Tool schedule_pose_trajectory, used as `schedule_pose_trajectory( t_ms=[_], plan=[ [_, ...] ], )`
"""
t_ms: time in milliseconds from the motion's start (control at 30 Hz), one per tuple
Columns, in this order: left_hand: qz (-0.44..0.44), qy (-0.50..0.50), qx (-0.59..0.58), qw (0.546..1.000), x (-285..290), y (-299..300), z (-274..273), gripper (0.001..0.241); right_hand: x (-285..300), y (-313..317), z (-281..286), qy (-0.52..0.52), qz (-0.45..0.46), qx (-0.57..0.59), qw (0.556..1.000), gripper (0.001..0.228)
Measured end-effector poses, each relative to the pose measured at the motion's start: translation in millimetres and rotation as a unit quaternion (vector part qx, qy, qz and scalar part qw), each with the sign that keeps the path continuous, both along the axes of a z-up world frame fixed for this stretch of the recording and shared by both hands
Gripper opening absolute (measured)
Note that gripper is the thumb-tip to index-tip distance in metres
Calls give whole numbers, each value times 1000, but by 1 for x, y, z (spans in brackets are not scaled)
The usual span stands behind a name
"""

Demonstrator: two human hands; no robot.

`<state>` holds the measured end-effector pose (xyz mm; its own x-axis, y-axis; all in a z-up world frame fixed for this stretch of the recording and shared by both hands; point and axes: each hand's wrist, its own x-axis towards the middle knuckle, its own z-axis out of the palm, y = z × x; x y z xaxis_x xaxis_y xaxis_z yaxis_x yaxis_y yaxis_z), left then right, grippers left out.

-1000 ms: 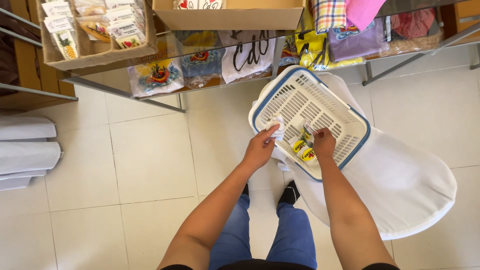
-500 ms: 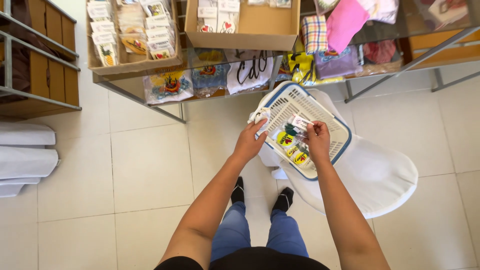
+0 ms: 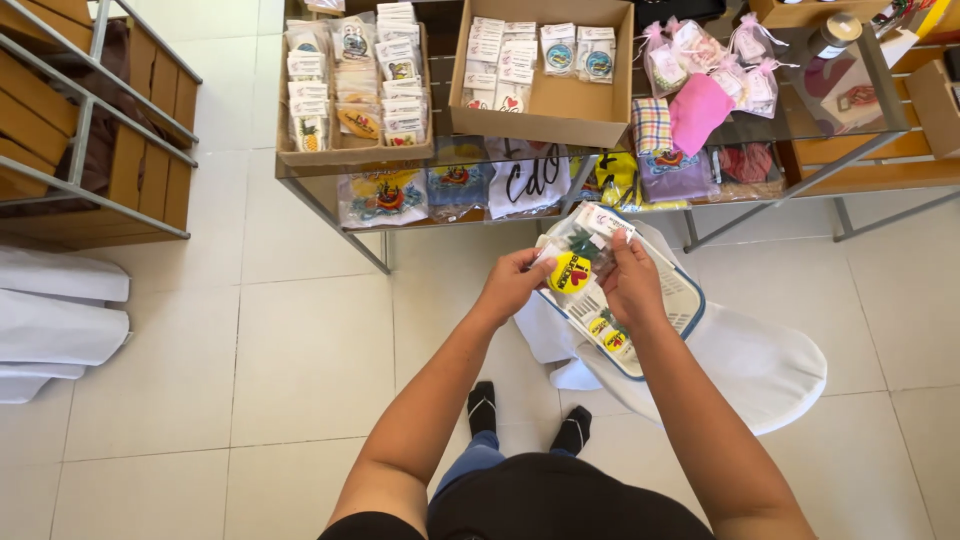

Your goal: Organizing and restocking stickers into a partitioned display box from a plastic basket.

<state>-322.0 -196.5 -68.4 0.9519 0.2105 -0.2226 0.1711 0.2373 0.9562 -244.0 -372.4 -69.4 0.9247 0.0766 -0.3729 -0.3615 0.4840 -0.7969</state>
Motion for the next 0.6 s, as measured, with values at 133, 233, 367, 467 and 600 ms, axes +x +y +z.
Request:
schedule_pose_trajectory(
  t_ms=[133, 233, 367, 467, 600],
  plan=[
    [21, 2, -7, 1000, -14, 18, 3, 31, -35, 32, 14, 0, 43, -7, 999, 14],
    [28, -22, 4, 999, -22, 38, -2, 31, -37, 43, 7, -6, 59, -1, 998, 14],
    [34, -44, 71, 996, -37, 74, 16, 24, -39, 52, 8, 22, 87, 39, 995, 18],
    [97, -78, 152, 980, -44, 103, 43, 20, -40, 59, 3, 24, 101, 83, 991, 23],
    [152, -175, 256, 938, -55, 117, 98, 15, -45, 68, 15, 49, 128, 127, 982, 37]
  ],
)
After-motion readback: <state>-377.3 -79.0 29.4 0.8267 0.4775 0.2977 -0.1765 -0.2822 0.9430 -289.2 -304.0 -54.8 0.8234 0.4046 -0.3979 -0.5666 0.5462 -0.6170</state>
